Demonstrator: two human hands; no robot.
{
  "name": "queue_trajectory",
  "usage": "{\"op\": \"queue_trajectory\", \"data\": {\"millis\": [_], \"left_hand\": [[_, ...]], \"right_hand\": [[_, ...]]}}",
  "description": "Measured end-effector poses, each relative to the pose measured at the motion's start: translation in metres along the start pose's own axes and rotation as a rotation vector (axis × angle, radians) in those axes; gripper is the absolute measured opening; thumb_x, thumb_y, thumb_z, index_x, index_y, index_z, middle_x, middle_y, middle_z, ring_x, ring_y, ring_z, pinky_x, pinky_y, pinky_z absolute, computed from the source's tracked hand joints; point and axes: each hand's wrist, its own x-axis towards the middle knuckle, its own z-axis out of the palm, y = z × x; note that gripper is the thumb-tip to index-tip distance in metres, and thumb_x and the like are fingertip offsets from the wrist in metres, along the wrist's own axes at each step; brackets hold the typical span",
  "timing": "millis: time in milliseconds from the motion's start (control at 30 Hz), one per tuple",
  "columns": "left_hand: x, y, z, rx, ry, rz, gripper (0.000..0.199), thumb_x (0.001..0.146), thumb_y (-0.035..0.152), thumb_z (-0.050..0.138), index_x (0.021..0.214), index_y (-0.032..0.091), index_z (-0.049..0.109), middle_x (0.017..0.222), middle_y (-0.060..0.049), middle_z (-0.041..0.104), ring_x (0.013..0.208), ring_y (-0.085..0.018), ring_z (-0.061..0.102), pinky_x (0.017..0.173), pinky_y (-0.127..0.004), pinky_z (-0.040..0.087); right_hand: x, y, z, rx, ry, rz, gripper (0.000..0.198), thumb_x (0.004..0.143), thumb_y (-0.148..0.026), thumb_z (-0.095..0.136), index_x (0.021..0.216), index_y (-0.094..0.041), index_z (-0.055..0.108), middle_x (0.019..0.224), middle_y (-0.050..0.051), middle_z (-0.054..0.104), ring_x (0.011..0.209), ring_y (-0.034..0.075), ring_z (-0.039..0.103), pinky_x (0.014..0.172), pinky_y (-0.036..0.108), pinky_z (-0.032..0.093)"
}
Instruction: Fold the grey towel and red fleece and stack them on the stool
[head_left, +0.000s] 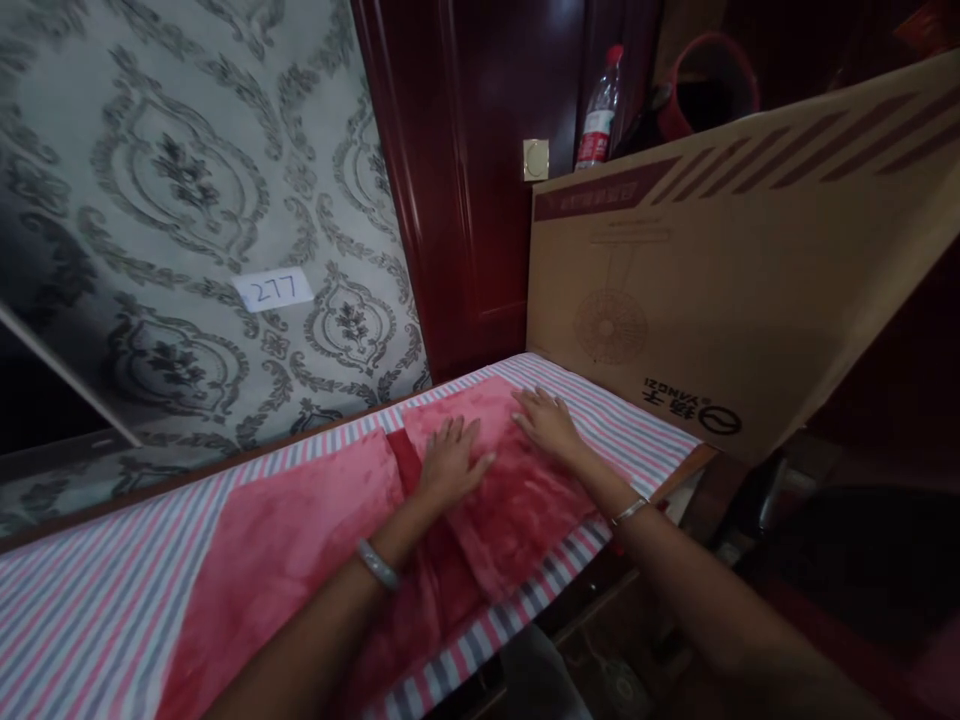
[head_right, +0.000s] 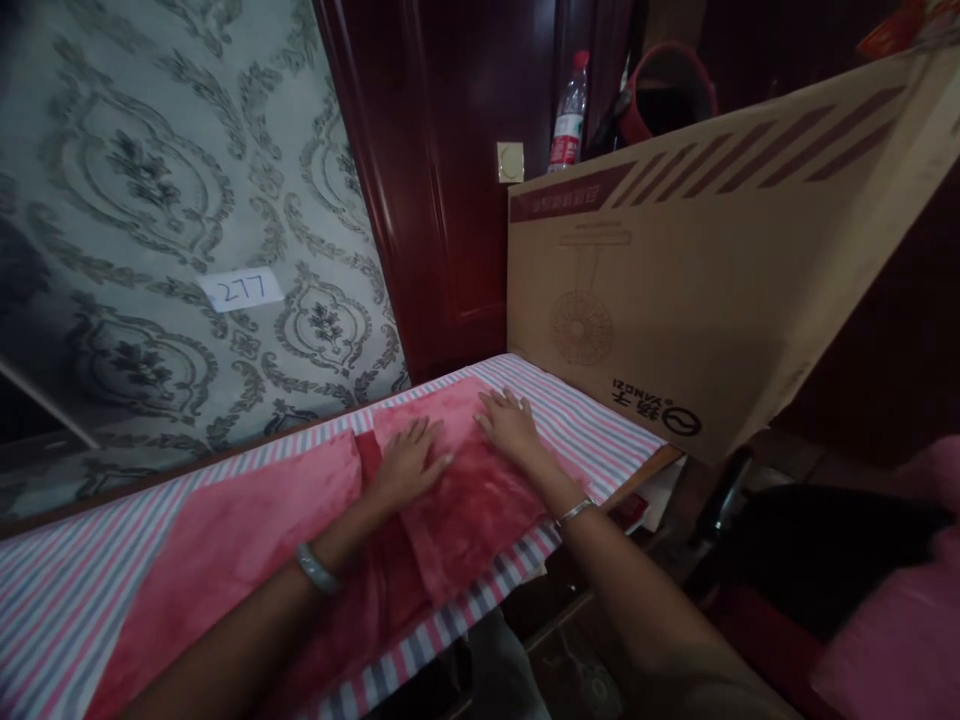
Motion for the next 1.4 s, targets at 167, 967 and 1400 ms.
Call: {"op": "queue_trajectory", "data": {"millis": [167, 967, 1400], "left_hand": [[-0.005, -0.007, 0.051, 0.128, 0.016, -0.029, 0.082, 0.087, 0.067, 0.050, 0.156, 0.028, 0.031, 0.165, -0.016, 0.021, 0.150, -0.045, 0.015, 0.117, -0.068, 0.011], [-0.017, -0.009, 0.061, -0.123, 0.036, 0.001, 0.092, 0.080, 0.078, 0.049, 0.156, 0.030, 0.031, 0.166, -0.012, 0.018, 0.151, -0.047, 0.006, 0.118, -0.070, 0.003], [-0.005, -0.019, 0.038, -0.317, -0.128, -0.015, 0.079, 0.078, 0.064, 0.063, 0.145, 0.024, 0.051, 0.158, -0.014, 0.038, 0.148, -0.043, 0.024, 0.118, -0.065, 0.017]], "right_hand": [[0.020, 0.010, 0.036, -0.034, -0.198, -0.056, 0.058, 0.101, -0.052, 0.035, 0.154, -0.031, 0.035, 0.164, 0.006, 0.028, 0.150, 0.031, 0.025, 0.115, 0.059, 0.027], [0.084, 0.026, 0.095, 0.000, -0.286, -0.039, 0.061, 0.101, -0.050, 0.023, 0.158, -0.026, 0.027, 0.165, 0.006, 0.022, 0.152, 0.026, 0.021, 0.116, 0.059, 0.029], [0.080, -0.015, 0.066, 0.065, -0.262, -0.095, 0.058, 0.098, -0.043, 0.035, 0.148, -0.016, 0.047, 0.155, 0.015, 0.042, 0.145, 0.031, 0.037, 0.116, 0.057, 0.031]]}}
